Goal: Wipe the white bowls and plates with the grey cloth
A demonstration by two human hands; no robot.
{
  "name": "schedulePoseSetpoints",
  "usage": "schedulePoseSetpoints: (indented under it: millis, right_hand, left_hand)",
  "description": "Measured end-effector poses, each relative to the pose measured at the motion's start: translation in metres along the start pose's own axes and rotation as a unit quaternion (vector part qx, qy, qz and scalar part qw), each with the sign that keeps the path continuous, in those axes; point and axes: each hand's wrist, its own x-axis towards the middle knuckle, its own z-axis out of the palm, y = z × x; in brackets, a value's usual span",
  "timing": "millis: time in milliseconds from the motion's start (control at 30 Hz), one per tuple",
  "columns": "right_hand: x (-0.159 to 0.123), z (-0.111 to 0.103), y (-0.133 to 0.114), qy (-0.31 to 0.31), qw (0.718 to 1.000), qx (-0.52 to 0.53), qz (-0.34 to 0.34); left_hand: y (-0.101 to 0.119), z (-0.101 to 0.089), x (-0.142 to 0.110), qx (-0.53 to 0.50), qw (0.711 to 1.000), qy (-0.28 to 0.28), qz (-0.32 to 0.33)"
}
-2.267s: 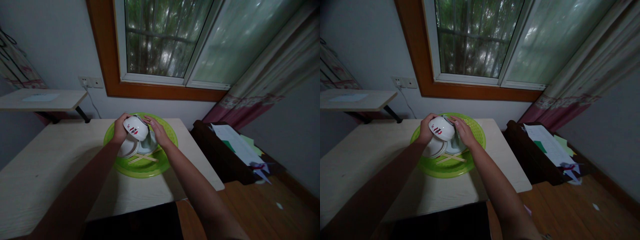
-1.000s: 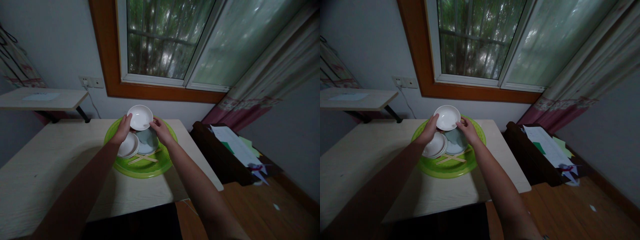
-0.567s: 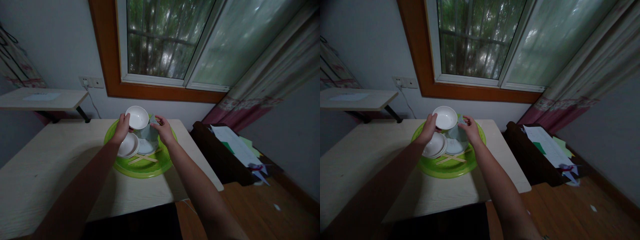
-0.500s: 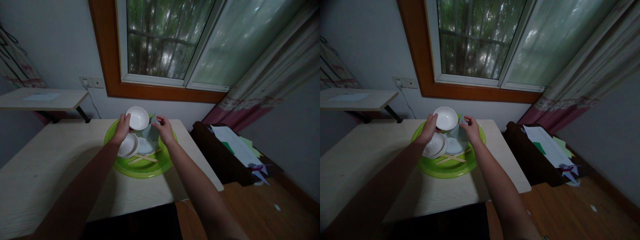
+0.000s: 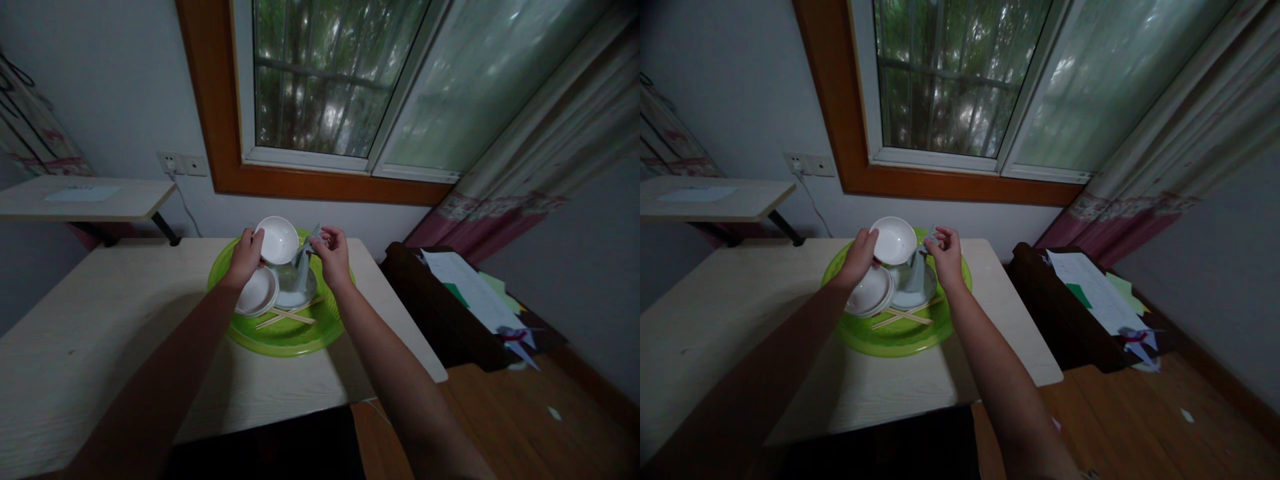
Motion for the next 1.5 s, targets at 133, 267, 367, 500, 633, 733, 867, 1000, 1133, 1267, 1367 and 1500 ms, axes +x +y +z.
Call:
schedulePoseSetpoints:
  millis: [133,267,367,500,633,733,867,1000,1133,1267,1367,1500]
  right_hand:
    - [-0.001,0.001,0.0,-0.001,1.0,0.004,-0.028]
    - [-0.003,0.005,-0.004,-0.022,0.998,0.019,-0.049]
    - [-0.005,0.009,-0.003,-0.063,0.996,-0.008,-0.055]
    - [-0.009,0.013,0.0,-0.166,0.97,-0.142,-0.111]
    - [-0.017,0.015,-0.008,-0.206,0.927,-0.258,-0.18]
    - [-0.021,0.016,-0.017,-0.21,0.913,-0.29,-0.196]
    - [-0.022,0.014,-0.023,-0.204,0.903,-0.291,-0.241]
    - [-0.024,0.01,-0.027,-0.18,0.906,-0.285,-0.258]
    - [-0.028,0.009,-0.027,-0.124,0.918,-0.284,-0.247]
    - [-0.03,0.008,-0.029,-0.066,0.924,-0.271,-0.261]
    - [-0.028,0.009,-0.031,-0.13,0.88,-0.327,-0.318]
    - [-0.027,0.013,-0.031,-0.232,0.8,-0.429,-0.349]
  left_hand:
    - [0.0,0.002,0.001,0.025,1.0,0.001,0.012]
    - [0.0,0.003,0.0,0.031,0.999,-0.01,0.03]
    - [0.0,0.004,-0.002,0.024,0.999,-0.021,0.041]
    - [0.0,0.005,-0.003,0.003,0.998,-0.036,0.042]
    - [0.0,0.003,-0.002,-0.001,0.999,-0.032,0.033]
    - [0.0,0.003,-0.002,0.001,0.999,-0.024,0.032]
    - [0.0,0.003,-0.002,-0.015,0.999,-0.019,0.026]
    - [-0.001,0.003,0.0,-0.025,0.999,-0.014,0.014]
    - [-0.003,0.003,0.002,-0.021,1.0,-0.013,0.018]
    - [-0.001,0.002,0.0,-0.016,0.999,-0.014,0.034]
    - [0.001,0.002,-0.002,-0.008,0.999,-0.014,0.049]
    - [0.002,0.002,-0.004,-0.008,0.998,-0.007,0.06]
